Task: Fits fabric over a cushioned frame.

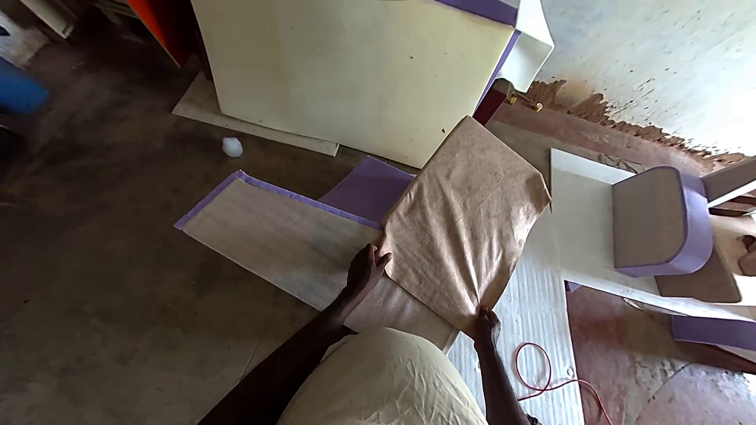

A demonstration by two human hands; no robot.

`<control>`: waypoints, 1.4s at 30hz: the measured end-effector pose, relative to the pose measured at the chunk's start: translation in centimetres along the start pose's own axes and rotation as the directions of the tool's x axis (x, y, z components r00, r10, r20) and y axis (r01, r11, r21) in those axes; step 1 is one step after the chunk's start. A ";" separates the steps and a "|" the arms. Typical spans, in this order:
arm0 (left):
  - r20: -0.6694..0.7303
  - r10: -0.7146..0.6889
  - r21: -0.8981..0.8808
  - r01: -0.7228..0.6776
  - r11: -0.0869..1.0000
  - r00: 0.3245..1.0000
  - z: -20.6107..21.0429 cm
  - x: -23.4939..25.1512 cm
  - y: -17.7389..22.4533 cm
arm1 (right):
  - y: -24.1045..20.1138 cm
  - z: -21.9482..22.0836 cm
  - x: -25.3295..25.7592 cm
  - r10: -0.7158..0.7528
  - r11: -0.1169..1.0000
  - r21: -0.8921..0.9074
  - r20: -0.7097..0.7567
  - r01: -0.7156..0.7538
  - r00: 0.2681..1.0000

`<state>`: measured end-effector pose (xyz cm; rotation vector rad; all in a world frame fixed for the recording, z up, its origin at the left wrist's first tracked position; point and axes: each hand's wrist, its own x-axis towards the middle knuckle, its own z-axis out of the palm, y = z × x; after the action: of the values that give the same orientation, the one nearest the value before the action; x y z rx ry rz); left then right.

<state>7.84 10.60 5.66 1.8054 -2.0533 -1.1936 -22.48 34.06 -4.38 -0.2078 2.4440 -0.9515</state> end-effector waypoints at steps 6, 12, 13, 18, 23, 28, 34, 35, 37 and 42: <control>0.154 -0.080 0.108 0.064 0.992 0.985 -1.5 0.7 1.1 | -0.1 0.0 -0.1 -0.021 0.996 -0.082 0.004 0.021 1.000; 0.175 -0.064 0.156 0.037 0.987 0.982 -1.3 0.3 0.3 | -0.1 0.1 -0.1 -0.028 0.989 -0.143 0.015 0.030 0.999; 0.174 -0.057 0.148 0.031 0.988 0.983 -0.9 0.2 -0.3 | -0.1 0.1 -0.2 -0.027 0.986 -0.161 0.018 0.030 0.999; 0.170 -0.034 0.132 0.011 0.991 0.985 0.0 0.0 -1.6 | -1.1 -0.5 -1.0 -0.025 0.964 -0.264 0.018 0.029 1.000; 0.178 -0.047 0.190 0.012 0.982 0.983 -0.1 -0.1 -1.7 | -1.3 -0.7 -1.7 -0.065 0.932 -0.357 0.017 0.067 0.998; 0.200 -0.109 0.313 0.042 0.949 0.974 -0.8 -0.4 -0.5 | -1.5 -0.2 -2.0 -0.043 0.912 -0.408 0.024 0.049 0.999; 0.236 -0.113 0.404 0.008 0.915 0.965 -1.2 0.0 0.4 | -3.3 -0.5 -3.7 0.041 0.907 -0.417 -0.038 -0.054 0.998; 0.244 -0.109 0.415 -0.003 0.910 0.964 -1.3 0.0 0.5 | -3.7 -0.5 -4.2 0.046 0.910 -0.406 -0.100 -0.082 0.994; 0.244 -0.090 0.424 -0.023 0.906 0.966 -1.2 0.1 0.5 | -4.1 0.2 -4.4 -0.024 0.934 -0.352 -0.222 -0.057 0.975; 0.246 -0.029 0.428 -0.082 0.900 0.969 -1.3 -0.1 0.2 | -16.4 4.8 -6.0 -0.576 0.775 -0.411 -0.146 0.480 0.804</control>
<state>8.46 10.13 6.74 1.8699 -2.6587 -1.0569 -15.57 20.92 6.00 -1.0181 2.8635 -0.7718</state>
